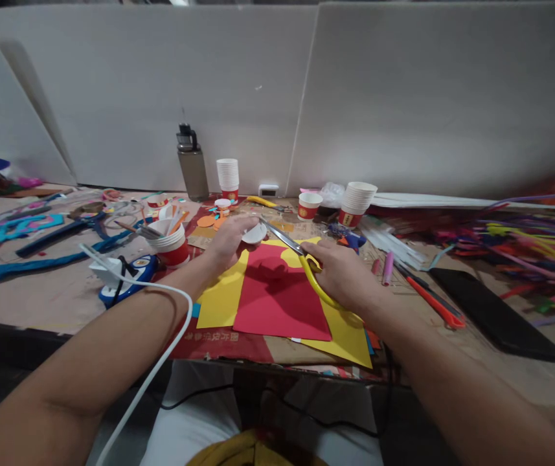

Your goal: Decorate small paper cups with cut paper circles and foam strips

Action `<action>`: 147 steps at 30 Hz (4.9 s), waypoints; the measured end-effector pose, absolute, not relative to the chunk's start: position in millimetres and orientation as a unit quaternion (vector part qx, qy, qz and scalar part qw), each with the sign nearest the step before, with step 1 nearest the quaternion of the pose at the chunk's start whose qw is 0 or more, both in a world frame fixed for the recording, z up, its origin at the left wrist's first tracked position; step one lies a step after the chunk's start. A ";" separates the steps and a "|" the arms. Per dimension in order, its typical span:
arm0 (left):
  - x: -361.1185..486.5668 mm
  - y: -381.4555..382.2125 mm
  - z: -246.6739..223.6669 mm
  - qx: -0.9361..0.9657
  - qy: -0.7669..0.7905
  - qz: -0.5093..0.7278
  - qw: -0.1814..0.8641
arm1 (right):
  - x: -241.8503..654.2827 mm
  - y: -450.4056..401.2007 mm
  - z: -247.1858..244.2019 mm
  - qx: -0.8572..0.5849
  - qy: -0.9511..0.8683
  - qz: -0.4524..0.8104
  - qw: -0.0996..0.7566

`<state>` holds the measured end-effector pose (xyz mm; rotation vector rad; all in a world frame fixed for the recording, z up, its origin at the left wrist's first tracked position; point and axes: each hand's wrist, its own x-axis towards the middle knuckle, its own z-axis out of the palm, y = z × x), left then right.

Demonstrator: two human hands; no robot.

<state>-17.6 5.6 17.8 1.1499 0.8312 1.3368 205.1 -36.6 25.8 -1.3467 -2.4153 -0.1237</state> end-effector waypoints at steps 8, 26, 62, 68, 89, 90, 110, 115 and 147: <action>-24.1 11.8 16.6 0.477 0.342 0.552 0.592 | 206.4 -33.0 25.7 -0.470 -0.860 -0.012 0.199; -16.8 9.3 5.7 0.578 0.322 0.565 0.492 | 201.7 -33.1 21.5 -0.488 -0.734 0.310 0.357; -30.7 13.2 16.9 0.653 0.344 0.520 0.431 | 218.3 -29.8 31.0 -0.497 -0.832 -0.142 0.201; -29.6 13.5 15.2 0.644 0.348 0.514 0.447 | 218.1 -26.3 27.5 -0.476 -0.839 -0.084 0.250; -14.0 -3.3 18.5 0.620 0.325 0.606 0.377 | 214.5 -26.0 22.6 -0.447 -0.821 -0.007 0.355; -15.6 -1.6 18.3 0.620 0.328 0.609 0.371 | 215.2 -26.9 23.4 -0.454 -0.822 -0.030 0.342; -29.6 12.7 16.5 0.625 0.325 0.605 0.370 | 220.8 -29.4 27.7 -0.461 -0.835 -0.172 0.245; -28.8 10.4 18.8 0.674 0.315 0.621 0.247 | 213.5 -35.1 33.2 -0.420 -0.843 0.005 0.336; -29.8 9.4 16.9 0.611 0.302 0.602 0.416 | 215.5 -37.6 27.1 -0.478 -0.845 -0.107 0.213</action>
